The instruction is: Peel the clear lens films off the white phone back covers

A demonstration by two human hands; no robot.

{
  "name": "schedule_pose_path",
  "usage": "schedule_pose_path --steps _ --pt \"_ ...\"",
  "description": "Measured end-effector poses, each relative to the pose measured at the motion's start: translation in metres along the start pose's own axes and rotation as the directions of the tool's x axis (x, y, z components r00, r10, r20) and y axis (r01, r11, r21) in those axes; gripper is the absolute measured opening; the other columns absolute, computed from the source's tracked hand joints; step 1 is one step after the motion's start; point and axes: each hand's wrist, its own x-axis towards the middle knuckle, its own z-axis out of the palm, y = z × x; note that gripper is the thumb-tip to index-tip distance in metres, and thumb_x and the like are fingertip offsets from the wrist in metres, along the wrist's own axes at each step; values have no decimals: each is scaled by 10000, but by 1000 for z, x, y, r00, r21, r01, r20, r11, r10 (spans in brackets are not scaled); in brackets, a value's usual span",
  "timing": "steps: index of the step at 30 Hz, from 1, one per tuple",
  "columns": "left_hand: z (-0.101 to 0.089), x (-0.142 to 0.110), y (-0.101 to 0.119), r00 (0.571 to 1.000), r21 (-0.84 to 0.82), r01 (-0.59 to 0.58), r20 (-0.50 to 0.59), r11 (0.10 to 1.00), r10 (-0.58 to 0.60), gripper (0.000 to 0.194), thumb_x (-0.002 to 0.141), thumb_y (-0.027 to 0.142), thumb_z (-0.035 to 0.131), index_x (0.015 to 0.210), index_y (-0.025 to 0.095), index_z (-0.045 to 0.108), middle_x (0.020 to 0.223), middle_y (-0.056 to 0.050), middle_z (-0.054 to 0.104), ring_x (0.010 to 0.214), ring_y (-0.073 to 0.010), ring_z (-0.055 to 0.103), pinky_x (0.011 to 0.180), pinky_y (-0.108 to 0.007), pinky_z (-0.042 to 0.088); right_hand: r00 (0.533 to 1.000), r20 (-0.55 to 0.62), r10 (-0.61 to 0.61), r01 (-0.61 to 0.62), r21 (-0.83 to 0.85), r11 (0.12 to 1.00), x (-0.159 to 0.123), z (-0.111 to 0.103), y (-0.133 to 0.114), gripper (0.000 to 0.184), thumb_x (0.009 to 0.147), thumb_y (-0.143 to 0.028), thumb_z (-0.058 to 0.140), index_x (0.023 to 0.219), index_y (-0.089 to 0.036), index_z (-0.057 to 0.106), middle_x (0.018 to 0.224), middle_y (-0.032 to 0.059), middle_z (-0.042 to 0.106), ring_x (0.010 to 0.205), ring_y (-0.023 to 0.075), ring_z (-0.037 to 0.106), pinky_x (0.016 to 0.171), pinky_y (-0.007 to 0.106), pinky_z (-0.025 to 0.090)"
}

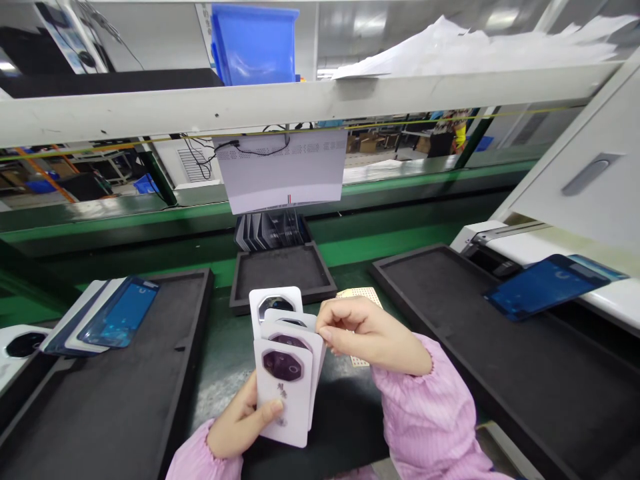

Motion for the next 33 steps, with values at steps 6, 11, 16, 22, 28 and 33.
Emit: schedule_pose_path --steps 6,11,16,22,28,33 --pt "-8 7 -4 992 129 -11 128 992 -5 455 776 366 611 1197 210 538 1118 -72 627 1032 -233 560 899 -338 446 1000 16 -23 24 -51 998 -1 5 -4 151 825 -176 515 677 -153 531 623 -29 489 534 65 422 502 188 358" --pt "-6 13 -3 984 205 -70 175 976 34 364 780 421 587 1040 166 605 952 -73 657 864 -199 590 808 -328 472 991 64 -121 132 -211 969 -6 7 -11 145 804 -121 508 665 -152 536 646 -17 500 569 76 443 537 197 370" --pt "-1 17 -3 975 257 -112 214 960 57 338 809 458 528 859 146 647 812 -57 660 778 -173 588 745 -287 478 977 127 -170 201 -308 930 -13 11 -16 140 786 -75 491 681 -144 554 649 -1 512 577 86 468 547 205 386" --pt "3 21 3 968 258 -160 230 953 100 360 809 457 527 951 160 672 897 -71 679 835 -193 593 799 -299 467 967 163 -195 242 -355 903 -17 15 -18 145 783 -56 486 711 -130 587 653 7 519 577 89 476 538 210 385" --pt "4 20 7 963 268 -172 247 948 105 350 827 440 505 929 156 683 849 -66 691 817 -189 599 792 -295 471 965 155 -211 251 -319 914 -19 14 -18 159 811 -66 486 774 -115 633 698 27 574 617 94 524 573 211 410" --pt "0 19 -1 968 279 -140 240 950 73 332 827 434 509 819 152 683 741 -47 670 823 -191 594 811 -300 463 964 142 -223 256 -289 923 -20 13 -18 223 799 -23 456 842 -111 656 744 45 610 671 108 563 609 220 440"
